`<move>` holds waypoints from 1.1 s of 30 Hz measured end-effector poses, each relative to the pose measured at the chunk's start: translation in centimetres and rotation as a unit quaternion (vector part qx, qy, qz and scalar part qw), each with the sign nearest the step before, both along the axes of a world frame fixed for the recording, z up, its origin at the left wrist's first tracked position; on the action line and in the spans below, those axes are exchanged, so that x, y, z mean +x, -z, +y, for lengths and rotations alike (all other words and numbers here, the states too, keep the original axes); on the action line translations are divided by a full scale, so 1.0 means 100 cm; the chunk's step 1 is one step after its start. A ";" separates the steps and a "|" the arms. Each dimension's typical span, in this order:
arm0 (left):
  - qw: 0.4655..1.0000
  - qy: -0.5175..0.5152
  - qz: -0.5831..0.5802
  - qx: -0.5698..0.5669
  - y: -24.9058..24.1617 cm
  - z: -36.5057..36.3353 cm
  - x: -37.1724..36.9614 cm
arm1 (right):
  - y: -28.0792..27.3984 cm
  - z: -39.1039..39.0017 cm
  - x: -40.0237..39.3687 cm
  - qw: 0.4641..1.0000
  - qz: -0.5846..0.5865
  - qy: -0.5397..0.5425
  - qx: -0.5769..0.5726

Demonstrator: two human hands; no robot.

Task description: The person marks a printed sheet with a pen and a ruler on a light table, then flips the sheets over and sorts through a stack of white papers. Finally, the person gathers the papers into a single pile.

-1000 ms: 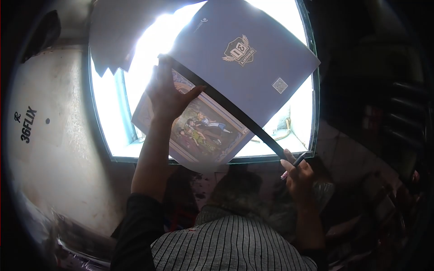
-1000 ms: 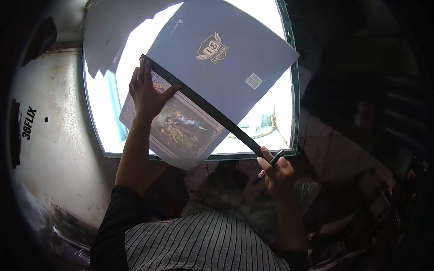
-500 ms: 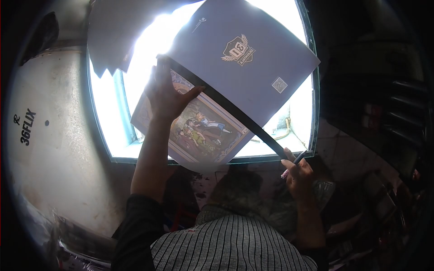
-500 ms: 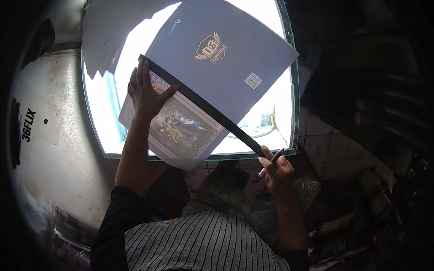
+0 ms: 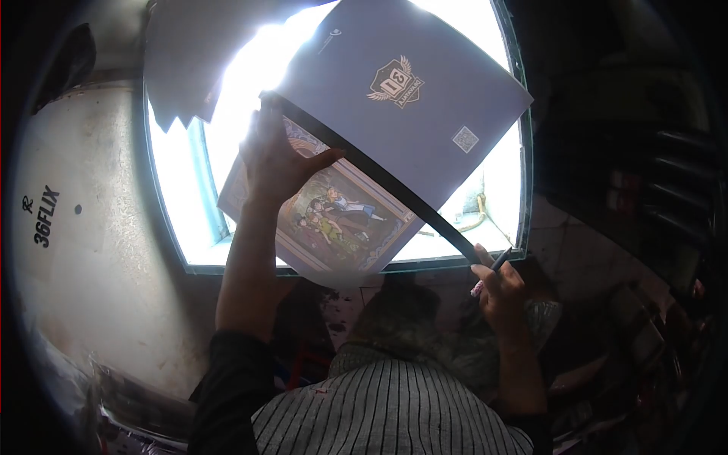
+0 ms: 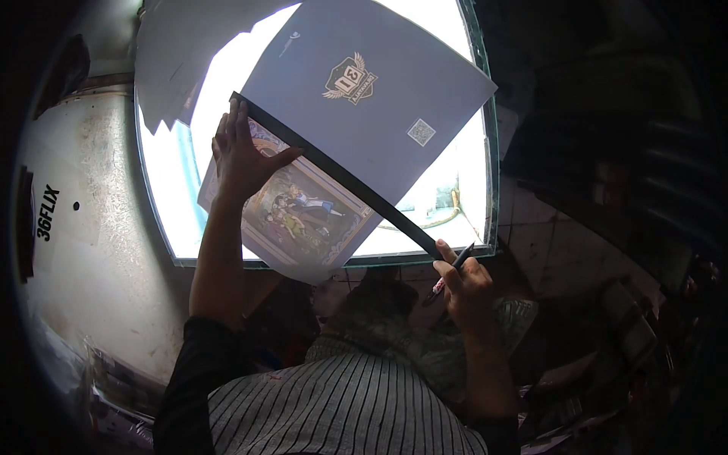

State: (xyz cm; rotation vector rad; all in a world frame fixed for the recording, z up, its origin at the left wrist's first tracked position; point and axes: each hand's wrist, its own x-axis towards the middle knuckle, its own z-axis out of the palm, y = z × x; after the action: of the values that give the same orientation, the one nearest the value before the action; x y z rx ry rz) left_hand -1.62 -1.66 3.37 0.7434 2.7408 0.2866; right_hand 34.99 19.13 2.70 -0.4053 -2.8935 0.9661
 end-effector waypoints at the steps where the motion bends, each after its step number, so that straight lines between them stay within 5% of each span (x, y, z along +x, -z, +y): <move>1: 1.000 -0.003 -0.013 -0.012 -0.006 0.002 -0.001 | 0.000 0.001 0.000 1.000 -0.003 -0.009 0.014; 6: 0.989 -0.052 -0.100 -0.096 -0.029 0.021 -0.005 | -0.017 0.007 -0.003 1.000 -0.007 -0.025 -0.003; 10: 0.987 -0.064 -0.106 -0.097 -0.030 0.019 -0.006 | -0.041 0.041 -0.001 0.996 -0.043 0.075 0.031; 12: 0.988 -0.061 -0.111 -0.085 -0.033 0.021 -0.005 | -0.016 0.062 0.011 0.986 0.011 0.130 -0.102; 15: 0.984 -0.084 -0.111 -0.112 -0.030 0.016 -0.007 | -0.029 0.058 -0.084 0.957 0.140 0.098 -0.235; 18: 0.990 -0.075 -0.051 -0.109 -0.015 0.007 -0.002 | -0.021 0.027 -0.193 0.938 0.130 0.082 -0.312; 22: 0.985 -0.089 -0.083 -0.120 -0.021 0.008 -0.003 | 0.001 -0.022 -0.317 0.937 0.211 -0.054 -0.273; 27: 0.988 -0.091 -0.080 -0.090 -0.022 0.005 -0.001 | 0.017 -0.055 -0.385 0.943 0.213 -0.152 -0.205; 33: 0.992 -0.081 -0.079 -0.057 -0.021 0.000 -0.002 | 0.021 -0.059 -0.394 0.944 0.123 -0.143 -0.272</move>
State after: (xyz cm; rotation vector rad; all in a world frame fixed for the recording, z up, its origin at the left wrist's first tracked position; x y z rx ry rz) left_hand -1.84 -1.66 5.43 0.4491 2.6435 0.2107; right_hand -4.43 13.23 0.56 0.1212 -2.4632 1.7266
